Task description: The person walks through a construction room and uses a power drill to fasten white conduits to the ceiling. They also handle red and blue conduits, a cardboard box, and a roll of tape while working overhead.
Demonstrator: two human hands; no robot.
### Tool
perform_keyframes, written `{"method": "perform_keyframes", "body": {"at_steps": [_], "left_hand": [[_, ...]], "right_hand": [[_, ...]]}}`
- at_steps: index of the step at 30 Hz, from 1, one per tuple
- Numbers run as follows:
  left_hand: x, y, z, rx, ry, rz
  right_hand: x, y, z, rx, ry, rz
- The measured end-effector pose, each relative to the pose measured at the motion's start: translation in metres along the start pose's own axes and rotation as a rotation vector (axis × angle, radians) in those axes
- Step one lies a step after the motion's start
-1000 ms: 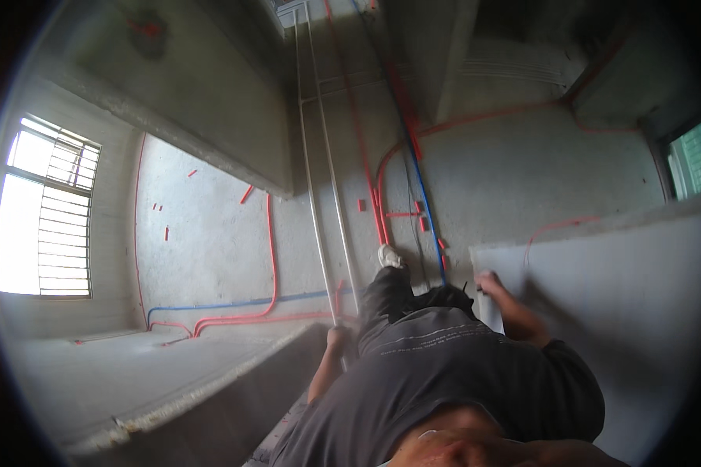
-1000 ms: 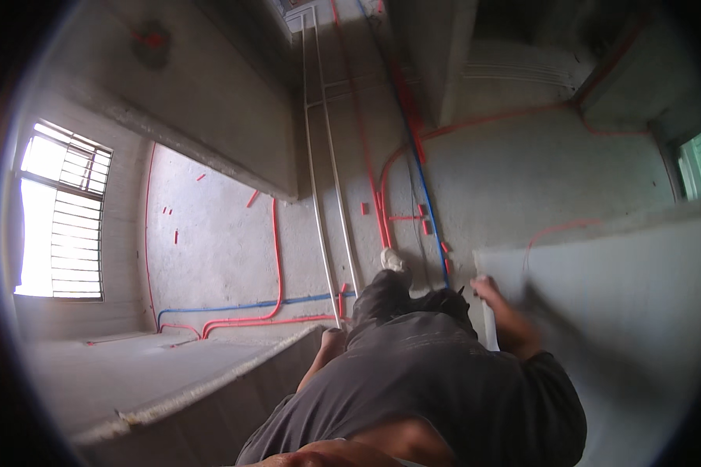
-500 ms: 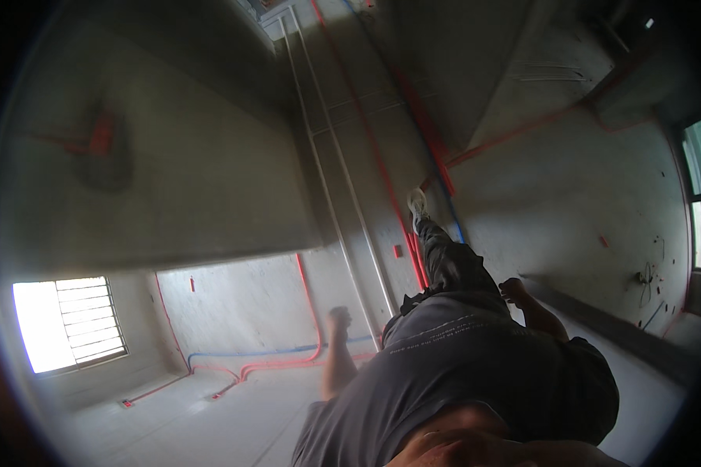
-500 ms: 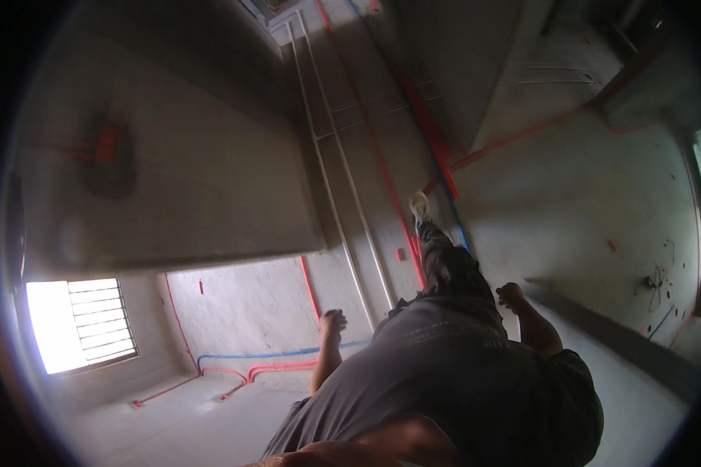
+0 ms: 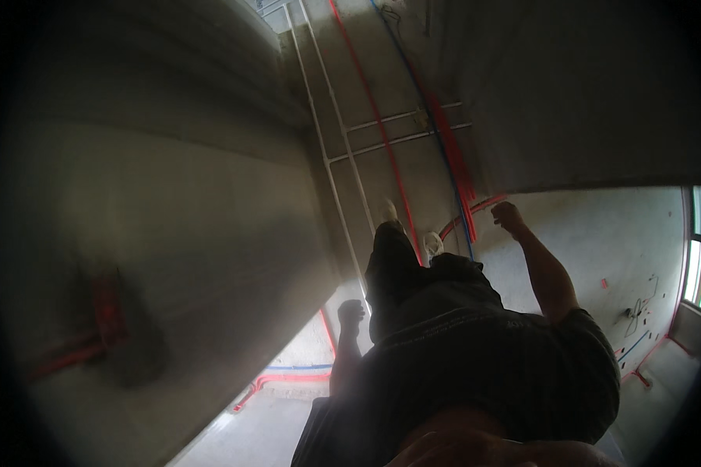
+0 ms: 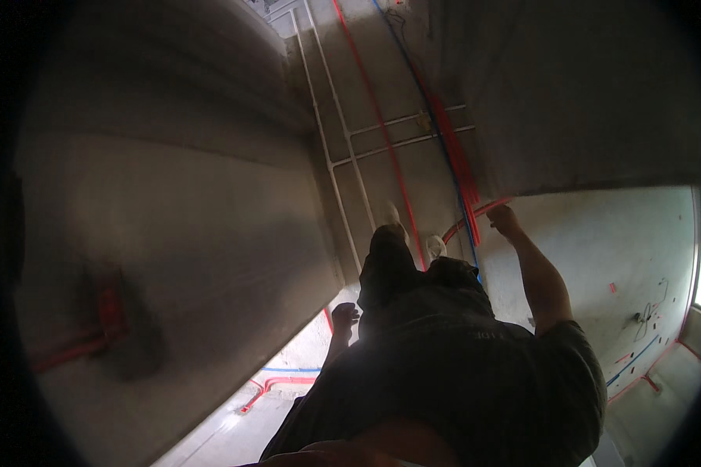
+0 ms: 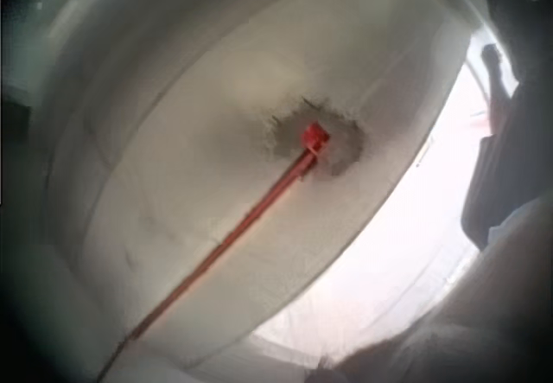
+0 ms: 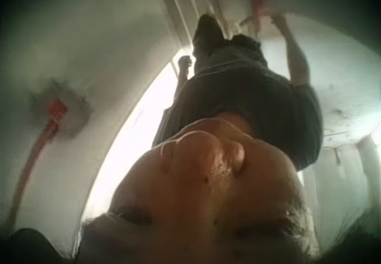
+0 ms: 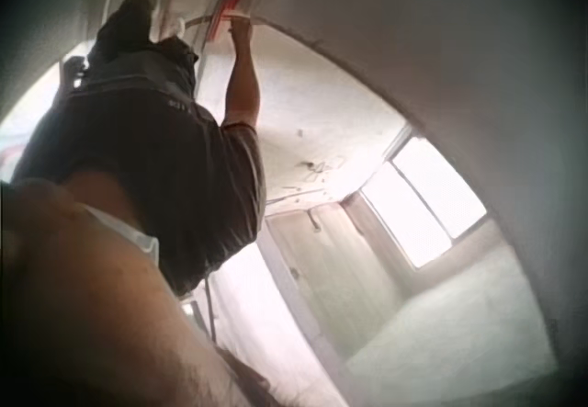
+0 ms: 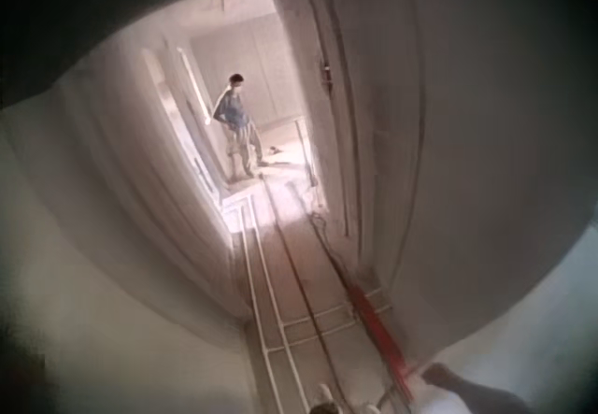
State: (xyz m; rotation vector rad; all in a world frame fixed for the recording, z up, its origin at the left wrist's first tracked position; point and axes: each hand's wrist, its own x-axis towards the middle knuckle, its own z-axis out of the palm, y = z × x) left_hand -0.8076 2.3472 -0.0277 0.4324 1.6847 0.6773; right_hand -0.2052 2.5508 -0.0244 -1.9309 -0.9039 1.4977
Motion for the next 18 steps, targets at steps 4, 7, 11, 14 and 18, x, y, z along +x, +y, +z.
{"method": "perform_keyframes", "body": {"at_steps": [4,7,11,14,18], "left_hand": [[0.164,0.069,0.043,0.07,-0.097,-0.011],[0.217,0.157,0.02,0.103,-0.03,-0.096],[0.281,0.284,0.07,0.138,-0.078,-0.177],[0.338,0.372,0.068,0.175,-0.097,-0.107],[0.421,0.466,0.093,0.178,-0.132,-0.091]], "right_hand": [[0.152,-0.028,-0.069,-1.338,0.177,-1.119],[0.158,-0.114,0.027,-0.104,0.125,0.086],[0.147,-0.155,0.032,-0.131,-0.002,0.326],[0.152,-0.186,0.044,0.058,0.089,0.351],[0.181,-0.176,0.021,-0.226,-0.004,0.236]]}}
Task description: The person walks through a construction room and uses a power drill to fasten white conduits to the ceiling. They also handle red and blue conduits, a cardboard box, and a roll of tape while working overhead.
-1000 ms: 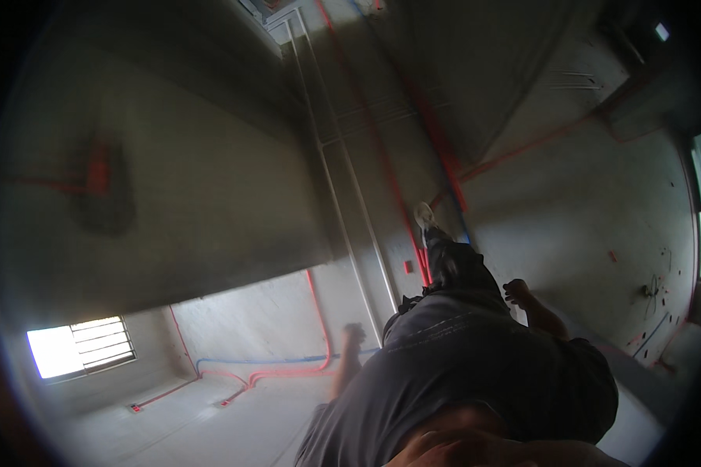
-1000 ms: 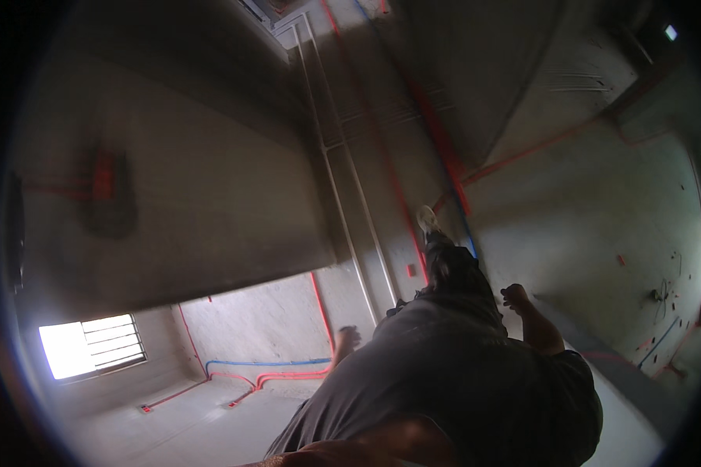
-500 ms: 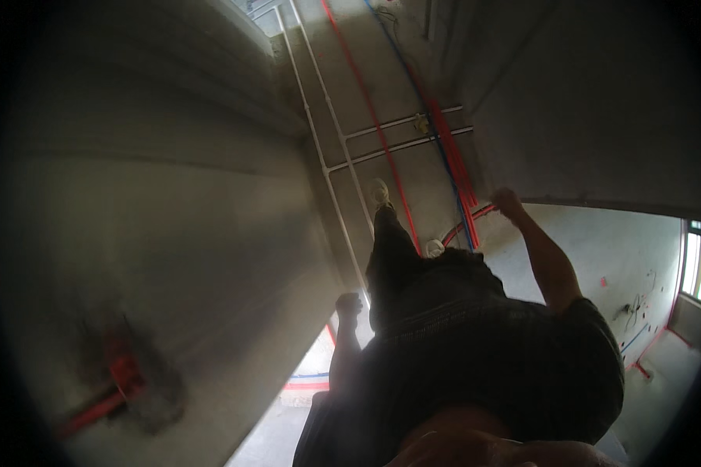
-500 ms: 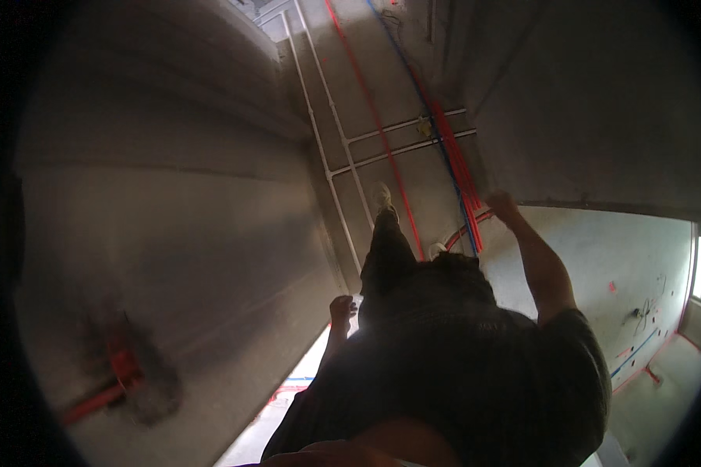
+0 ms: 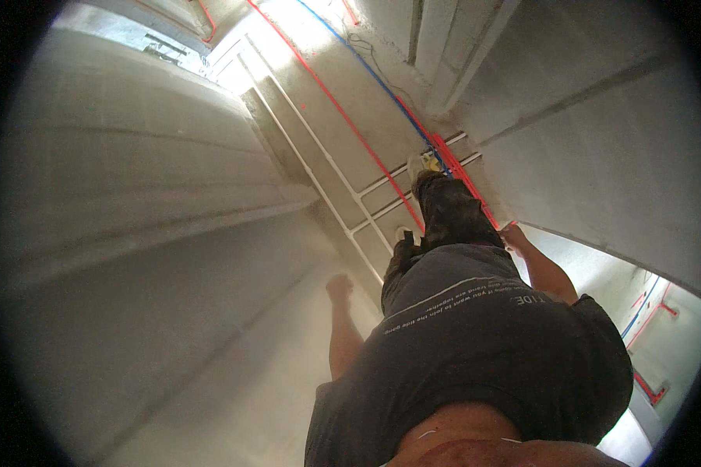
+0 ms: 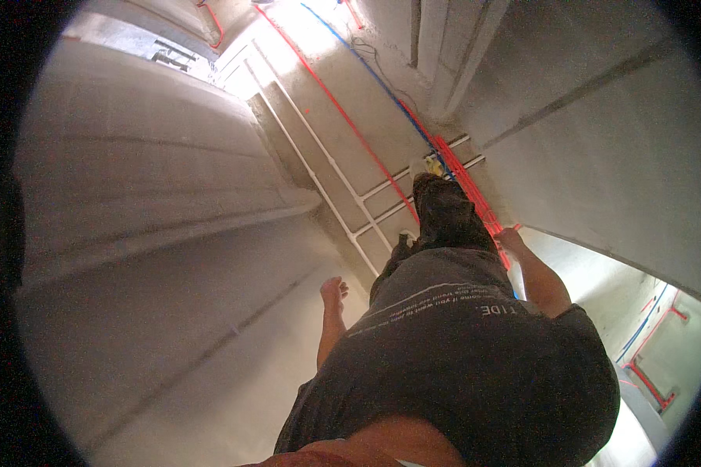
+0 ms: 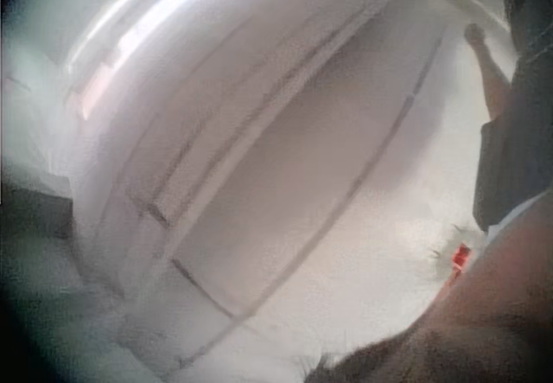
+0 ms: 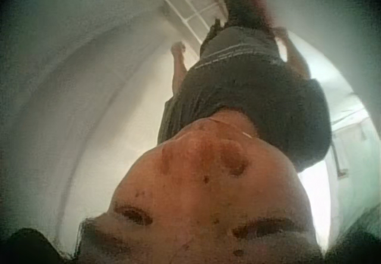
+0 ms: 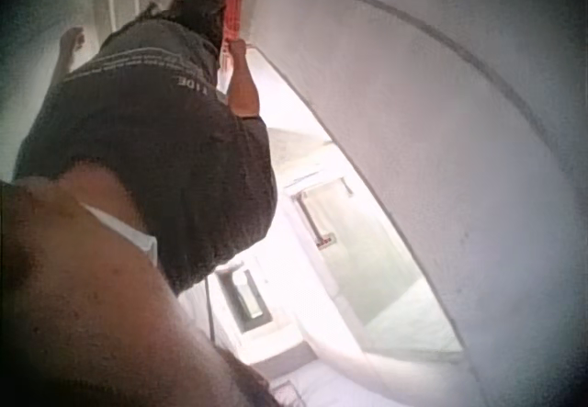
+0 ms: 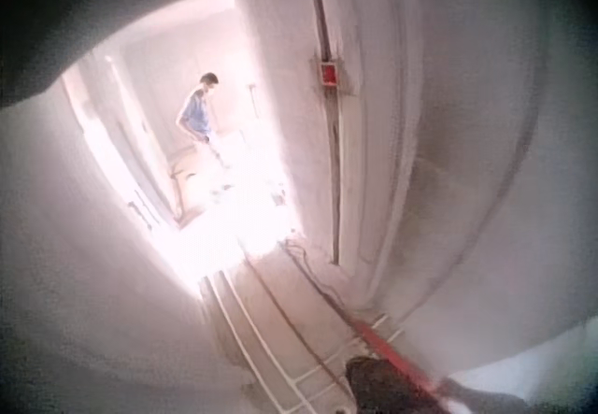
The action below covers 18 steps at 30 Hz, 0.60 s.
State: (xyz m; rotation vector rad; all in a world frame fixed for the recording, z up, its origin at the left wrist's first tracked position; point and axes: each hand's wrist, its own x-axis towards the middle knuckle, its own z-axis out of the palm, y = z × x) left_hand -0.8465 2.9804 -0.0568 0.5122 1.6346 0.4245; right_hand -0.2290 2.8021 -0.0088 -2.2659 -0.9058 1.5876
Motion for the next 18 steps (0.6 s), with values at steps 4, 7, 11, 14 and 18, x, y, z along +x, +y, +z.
{"method": "perform_keyframes", "body": {"at_steps": [4,7,11,14,18], "left_hand": [[0.084,0.072,-0.074,0.28,0.171,0.091],[0.129,0.133,-0.035,0.093,0.104,-0.005],[0.143,0.254,0.055,0.429,-0.121,0.046],[0.133,0.336,0.062,0.858,-0.218,0.144],[0.207,0.433,0.103,1.283,-0.221,0.588]], "right_hand": [[0.087,-0.094,0.031,0.14,-0.07,0.148],[0.185,-0.104,-0.003,0.058,-0.06,0.167],[0.279,-0.171,-0.064,-0.177,0.116,-0.042],[0.355,-0.338,-0.115,0.104,-0.02,0.095],[0.444,-0.473,-0.202,0.399,0.18,0.024]]}}
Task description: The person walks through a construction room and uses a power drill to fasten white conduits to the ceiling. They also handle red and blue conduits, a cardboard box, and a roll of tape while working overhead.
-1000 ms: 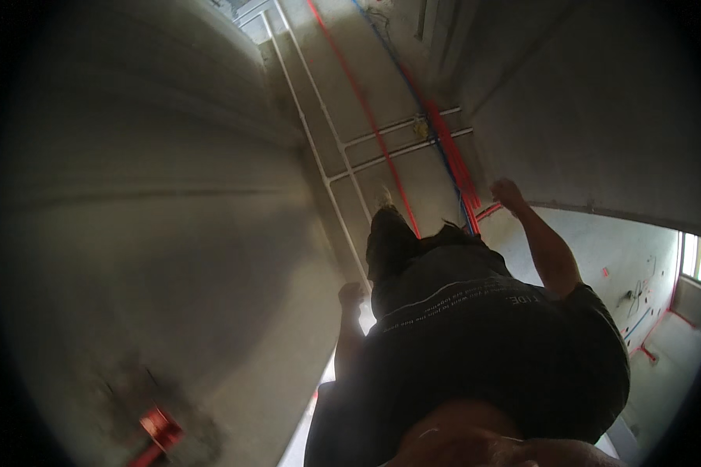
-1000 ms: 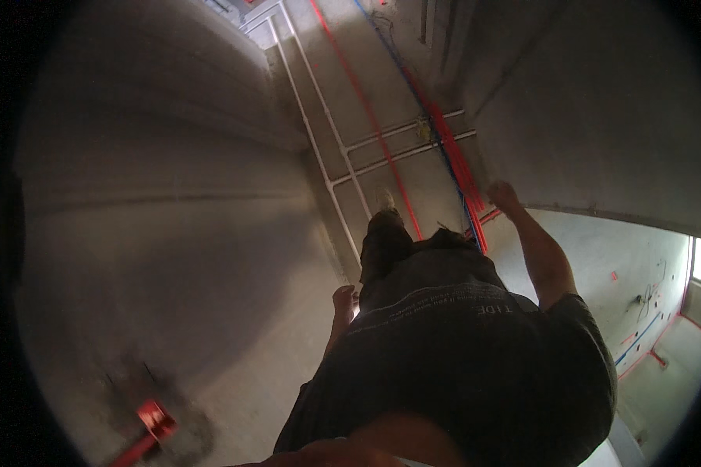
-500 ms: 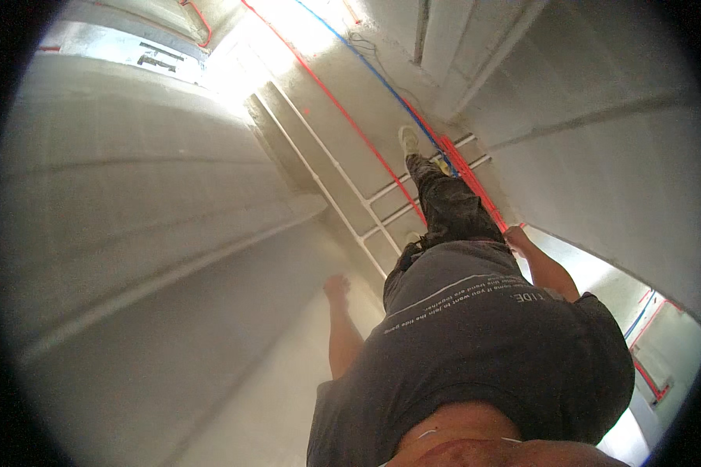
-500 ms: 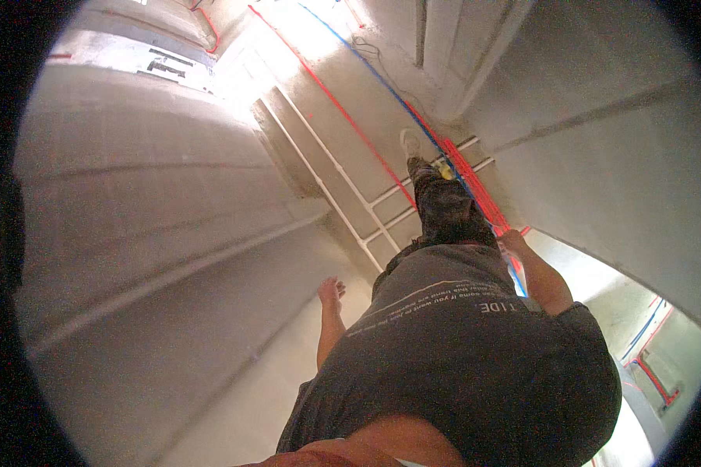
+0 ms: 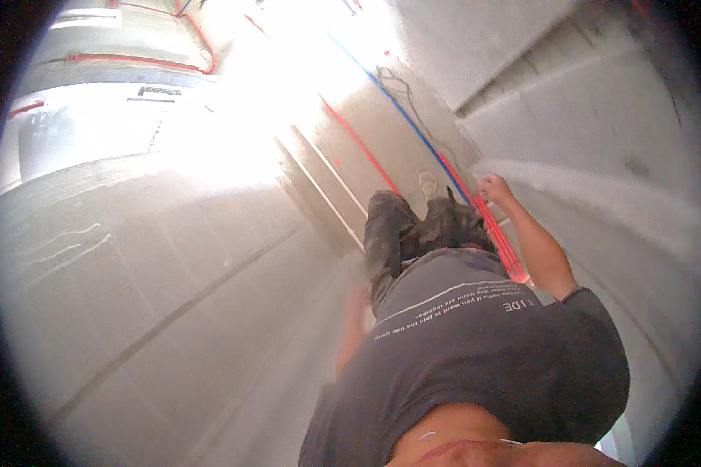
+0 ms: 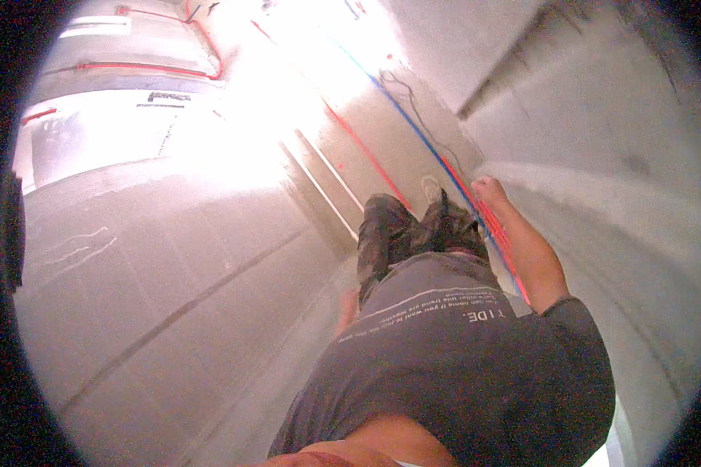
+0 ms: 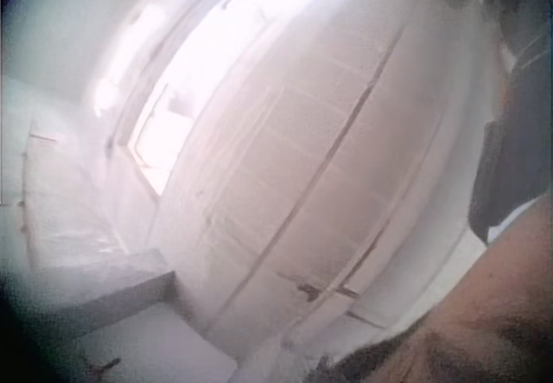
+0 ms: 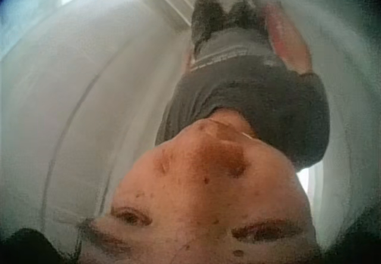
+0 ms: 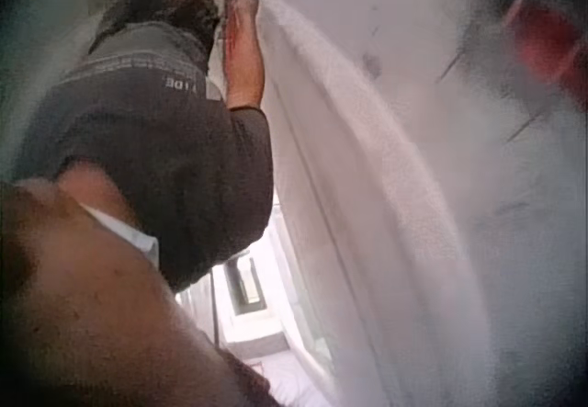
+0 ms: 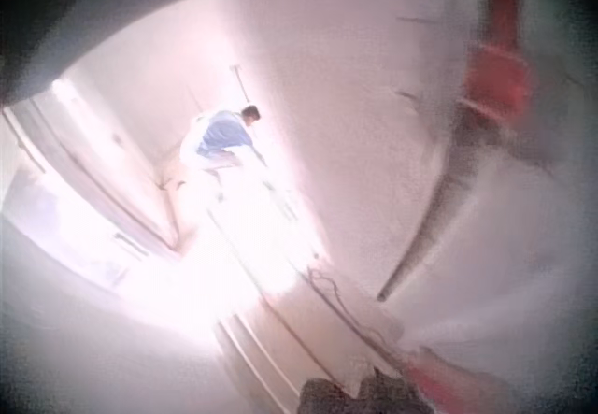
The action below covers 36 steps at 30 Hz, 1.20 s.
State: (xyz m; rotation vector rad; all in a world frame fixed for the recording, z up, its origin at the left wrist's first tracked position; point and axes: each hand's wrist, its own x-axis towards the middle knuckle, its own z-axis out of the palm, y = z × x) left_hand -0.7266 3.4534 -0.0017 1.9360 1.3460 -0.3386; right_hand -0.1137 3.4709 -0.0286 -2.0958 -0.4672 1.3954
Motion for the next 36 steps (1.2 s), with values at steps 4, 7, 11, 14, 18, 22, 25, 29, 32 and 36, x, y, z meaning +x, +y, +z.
{"method": "perform_keyframes", "body": {"at_steps": [4,7,11,14,18,22,25,29,32,36], "left_hand": [[0.101,-0.047,-0.059,-0.381,0.184,-0.168],[0.194,-0.064,-0.117,-0.566,0.189,-0.316],[0.331,-0.024,-0.218,-0.694,0.102,-0.426],[0.404,-0.034,-0.29,-0.273,0.162,-0.014],[0.512,-0.057,-0.382,-0.688,0.161,-0.288],[0.587,-0.063,-0.488,-1.019,0.343,-0.404],[0.643,-0.058,-0.549,-1.192,0.284,-0.499],[0.68,-0.044,-0.592,-1.091,0.256,-0.449],[0.717,-0.043,-0.601,-0.829,0.107,-0.363],[0.781,-0.024,-0.619,-0.448,-0.071,-0.22]], "right_hand": [[0.077,-0.15,0.029,-0.041,-0.015,-0.117],[0.135,-0.236,0.06,-0.007,-0.003,-0.118],[0.226,-0.273,0.076,-0.093,-0.011,-0.094],[0.26,-0.308,0.096,-0.278,0.05,0.021],[0.301,-0.398,0.108,-0.415,0.06,0.036],[0.343,-0.536,0.132,-0.273,0.17,-0.018],[0.388,-0.608,0.138,-0.283,0.228,-0.115],[0.469,-0.691,0.156,-0.389,0.208,-0.225],[0.551,-0.741,0.163,-0.534,0.133,-0.213],[0.662,-0.791,0.168,-0.606,0.14,-0.176]]}}
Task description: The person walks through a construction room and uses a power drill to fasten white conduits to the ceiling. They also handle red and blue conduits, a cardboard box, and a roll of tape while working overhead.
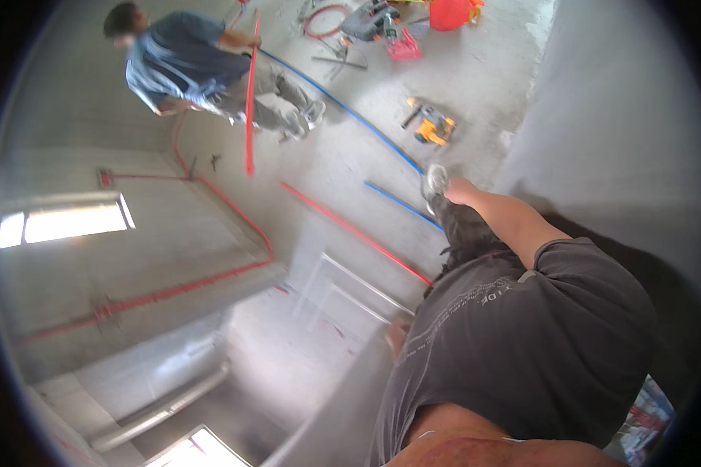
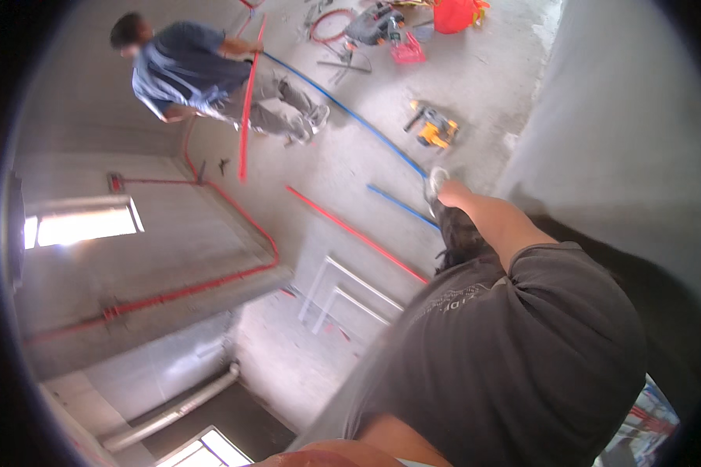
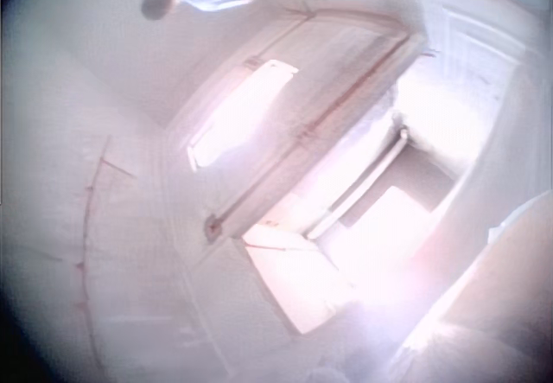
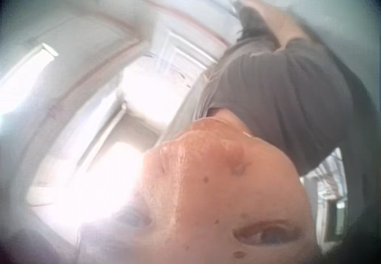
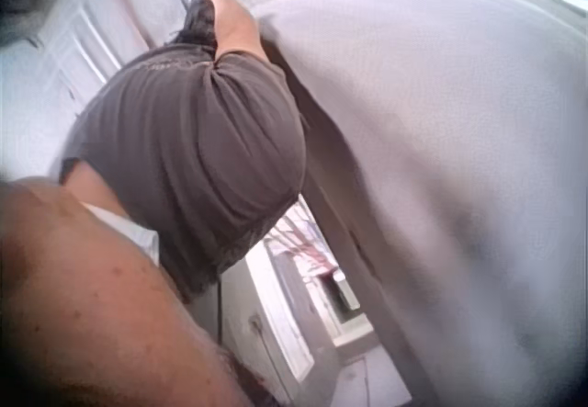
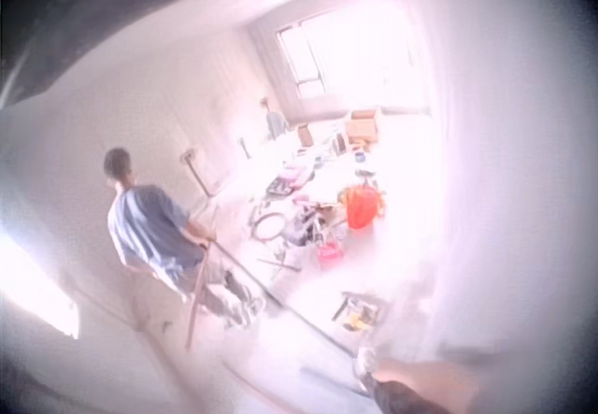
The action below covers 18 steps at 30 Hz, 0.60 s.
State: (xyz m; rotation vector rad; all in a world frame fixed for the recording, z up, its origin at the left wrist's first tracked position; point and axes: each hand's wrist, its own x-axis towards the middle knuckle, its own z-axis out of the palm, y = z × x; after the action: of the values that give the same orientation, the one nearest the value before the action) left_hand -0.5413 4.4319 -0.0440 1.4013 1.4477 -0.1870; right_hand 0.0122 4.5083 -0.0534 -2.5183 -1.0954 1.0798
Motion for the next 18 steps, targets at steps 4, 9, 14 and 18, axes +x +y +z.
{"method": "perform_keyframes", "body": {"at_steps": [4,9,14,18], "left_hand": [[0.073,0.102,-0.001,0.169,-0.115,0.063],[0.154,0.216,-0.056,0.333,-0.058,0.092],[0.281,0.357,-0.113,0.888,-0.077,0.289],[0.437,0.456,-0.118,0.743,-0.296,0.116]], "right_hand": [[0.127,0.045,-0.029,0.001,0.102,0.026],[0.22,-0.007,-0.14,-0.314,0.033,-0.499],[0.268,0.004,-0.235,-0.156,0.027,-0.231],[0.309,0.116,-0.262,-0.242,0.117,0.011]]}}
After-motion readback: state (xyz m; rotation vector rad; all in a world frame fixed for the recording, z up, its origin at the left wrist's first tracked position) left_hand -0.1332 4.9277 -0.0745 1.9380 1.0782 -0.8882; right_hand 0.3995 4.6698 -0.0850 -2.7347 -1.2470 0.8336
